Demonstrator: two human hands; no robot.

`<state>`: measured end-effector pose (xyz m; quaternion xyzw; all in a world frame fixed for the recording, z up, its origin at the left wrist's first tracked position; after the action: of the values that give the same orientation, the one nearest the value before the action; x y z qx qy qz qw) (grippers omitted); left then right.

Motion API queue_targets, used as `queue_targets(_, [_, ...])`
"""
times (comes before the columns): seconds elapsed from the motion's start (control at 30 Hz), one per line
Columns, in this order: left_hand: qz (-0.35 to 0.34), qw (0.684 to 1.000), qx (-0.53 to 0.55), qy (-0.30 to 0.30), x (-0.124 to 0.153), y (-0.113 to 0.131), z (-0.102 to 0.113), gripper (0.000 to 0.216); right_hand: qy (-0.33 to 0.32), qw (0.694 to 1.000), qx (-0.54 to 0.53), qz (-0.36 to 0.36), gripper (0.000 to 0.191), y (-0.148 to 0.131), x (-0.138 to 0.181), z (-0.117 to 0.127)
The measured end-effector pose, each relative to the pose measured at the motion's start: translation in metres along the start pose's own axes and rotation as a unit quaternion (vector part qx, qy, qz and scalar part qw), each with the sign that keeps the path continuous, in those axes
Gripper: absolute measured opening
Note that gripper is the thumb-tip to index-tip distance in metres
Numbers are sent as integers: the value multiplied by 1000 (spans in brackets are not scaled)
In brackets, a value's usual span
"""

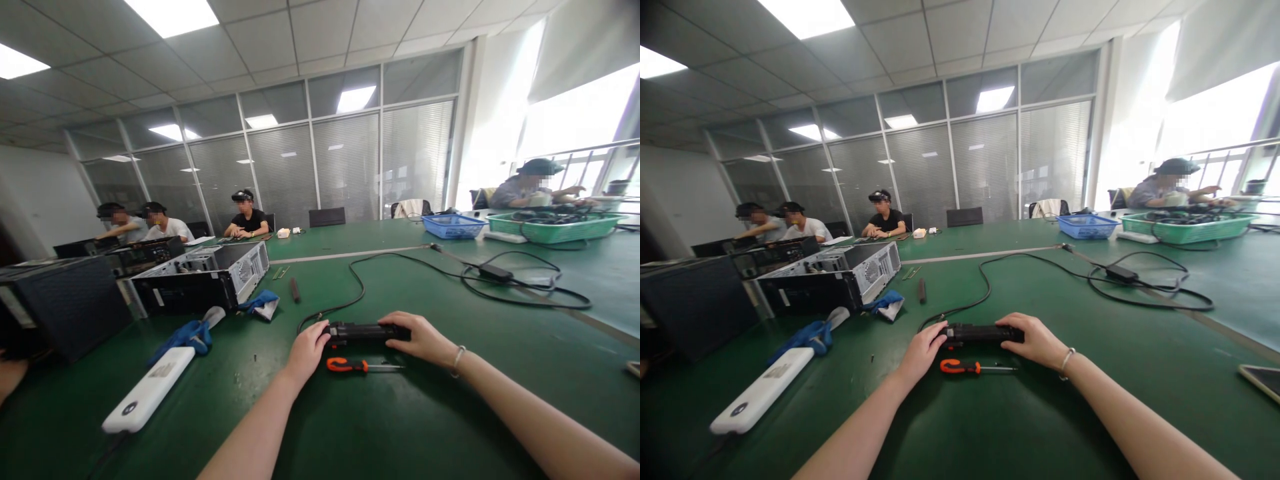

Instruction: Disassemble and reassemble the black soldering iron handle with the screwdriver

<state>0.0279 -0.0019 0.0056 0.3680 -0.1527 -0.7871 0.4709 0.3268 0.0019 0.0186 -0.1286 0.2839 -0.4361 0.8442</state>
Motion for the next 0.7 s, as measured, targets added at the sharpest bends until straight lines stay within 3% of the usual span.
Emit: queue_targets(0.7, [-16,995,-90,-35,-3,5,-1,37,-19,997,72,35,40,0,-1,-3])
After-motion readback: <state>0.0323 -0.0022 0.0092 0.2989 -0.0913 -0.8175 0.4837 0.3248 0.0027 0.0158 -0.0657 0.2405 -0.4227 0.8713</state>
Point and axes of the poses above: each hand's wrist, its own x-axis away from the middle knuckle, its own z-axis out of the back of the hand, y = z × x, the point moved 1 cm from there along -x, towards the middle knuckle, and after that the axes turned 5 degrees about x, right-handed, at the moved point
